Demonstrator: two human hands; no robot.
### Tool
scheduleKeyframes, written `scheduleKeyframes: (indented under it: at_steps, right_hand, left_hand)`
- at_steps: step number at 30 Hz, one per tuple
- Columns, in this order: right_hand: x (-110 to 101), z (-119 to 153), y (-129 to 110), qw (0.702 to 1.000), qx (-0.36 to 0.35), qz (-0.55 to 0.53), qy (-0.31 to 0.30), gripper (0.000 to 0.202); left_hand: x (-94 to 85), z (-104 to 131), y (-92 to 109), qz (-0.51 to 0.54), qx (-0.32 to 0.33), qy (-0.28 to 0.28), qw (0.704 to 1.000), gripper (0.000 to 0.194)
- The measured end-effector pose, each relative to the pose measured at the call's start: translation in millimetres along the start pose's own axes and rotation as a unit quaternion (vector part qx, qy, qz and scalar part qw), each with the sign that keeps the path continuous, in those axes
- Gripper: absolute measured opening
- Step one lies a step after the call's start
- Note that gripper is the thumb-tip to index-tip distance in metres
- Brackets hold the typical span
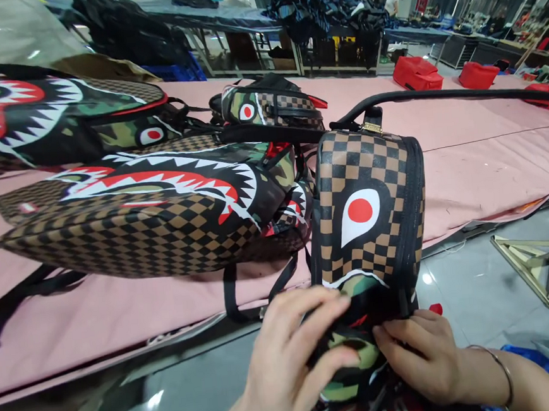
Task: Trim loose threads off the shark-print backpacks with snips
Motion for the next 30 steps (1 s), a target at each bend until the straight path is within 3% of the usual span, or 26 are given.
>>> scheduleKeyframes:
  at_steps: [2, 4, 10, 15, 19, 26, 30]
  right_hand:
    - [2.3, 1.6, 1.2, 1.0, -0.001, 0.001, 0.017, 0.017]
    - [3.1, 0.3, 1.8, 1.0, -0.006, 0.001, 0.027, 0.018]
    - [6.6, 1.4, 3.0, 0.995, -0.003, -0.029, 0.099, 0.018]
    - [14.1, 8.8, 5.0, 0.996, 0.004, -0.043, 0.083, 0.016]
    - [9.0, 5.6, 8.1, 0.995, -0.002, -0.081, 0.055, 0.018]
    - [3.8, -4.0, 9.0, 0.994, -0.052, -0.088, -0.026, 0.018]
    - [6.5, -8.0, 7.3, 0.994, -0.066, -0.077, -0.045, 0.019]
  left_hand:
    - [4.6, 7.0, 5.8, 0.013, 0.033, -0.075, 0.997, 0.03]
    - [7.2, 9.0, 7.0, 0.005, 0.031, -0.099, 0.995, 0.023]
    - [14.0, 11.9, 6.7, 0.004, 0.057, -0.004, 0.998, 0.018]
    - [21.4, 21.4, 5.1, -0.017, 0.101, 0.024, 0.994, 0.017]
    - [19.6, 19.9, 5.5, 0.007, 0.091, 0.024, 0.996, 0.018]
    - [19.2, 14.7, 6.2, 0.037, 0.056, -0.021, 0.998, 0.02]
    - [9.8, 9.2, 0.8, 0.047, 0.036, -0.047, 0.997, 0.015]
Point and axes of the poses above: each hand's wrist, its own z-axis away from the middle knuckle, its own x-axis out of the palm, y = z × x, the point moved 5 cm from there along -z, towards the middle knuckle, and after that the axes turned 5 degrees about -y, right-handed, at the moved point
